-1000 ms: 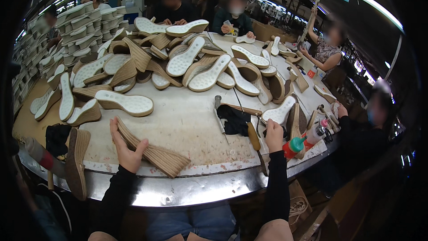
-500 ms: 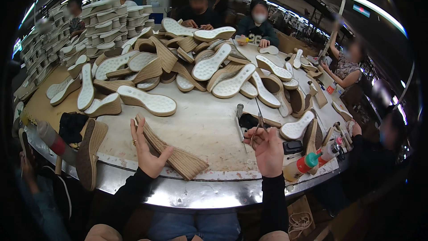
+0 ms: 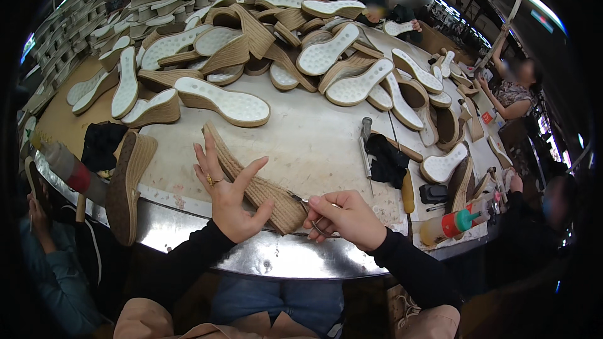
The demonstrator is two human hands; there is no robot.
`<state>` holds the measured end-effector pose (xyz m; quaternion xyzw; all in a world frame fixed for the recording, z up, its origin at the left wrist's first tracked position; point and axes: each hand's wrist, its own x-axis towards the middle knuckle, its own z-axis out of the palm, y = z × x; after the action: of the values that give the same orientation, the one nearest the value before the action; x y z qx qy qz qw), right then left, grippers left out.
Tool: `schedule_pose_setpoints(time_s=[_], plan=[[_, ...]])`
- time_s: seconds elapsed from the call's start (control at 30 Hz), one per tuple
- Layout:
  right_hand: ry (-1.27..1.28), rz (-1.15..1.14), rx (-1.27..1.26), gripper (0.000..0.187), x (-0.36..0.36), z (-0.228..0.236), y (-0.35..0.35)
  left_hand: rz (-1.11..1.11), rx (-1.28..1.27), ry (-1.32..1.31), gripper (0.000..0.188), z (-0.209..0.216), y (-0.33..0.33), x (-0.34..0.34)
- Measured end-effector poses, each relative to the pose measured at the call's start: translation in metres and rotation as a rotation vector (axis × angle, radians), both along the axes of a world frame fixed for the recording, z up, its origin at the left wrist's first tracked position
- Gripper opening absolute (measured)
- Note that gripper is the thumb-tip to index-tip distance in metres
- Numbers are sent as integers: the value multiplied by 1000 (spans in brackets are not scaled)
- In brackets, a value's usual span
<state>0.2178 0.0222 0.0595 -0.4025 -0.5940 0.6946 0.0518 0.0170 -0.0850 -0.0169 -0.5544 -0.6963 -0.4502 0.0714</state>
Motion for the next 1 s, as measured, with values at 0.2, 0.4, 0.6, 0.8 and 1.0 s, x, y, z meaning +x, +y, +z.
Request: schedule_pose_setpoints(time_s=[0.2,0.4,0.6,0.8,1.0], plan=[[-122,37,34,36,-9,7,6,-85,-60,73,40,-3,6,2],[-125,54,1,37,-14,7,8,-117,-107,76,26,-5,10,2],[-126,66,-2,38,-18,10,8,-109,-117,36,17,1,10,6],[-153,84,9,39,-21,12,9,-82,-105,34,13,3,10,6],[-212,99,96,39,-24,15,8,-80,-113,14,13,3,12,9]])
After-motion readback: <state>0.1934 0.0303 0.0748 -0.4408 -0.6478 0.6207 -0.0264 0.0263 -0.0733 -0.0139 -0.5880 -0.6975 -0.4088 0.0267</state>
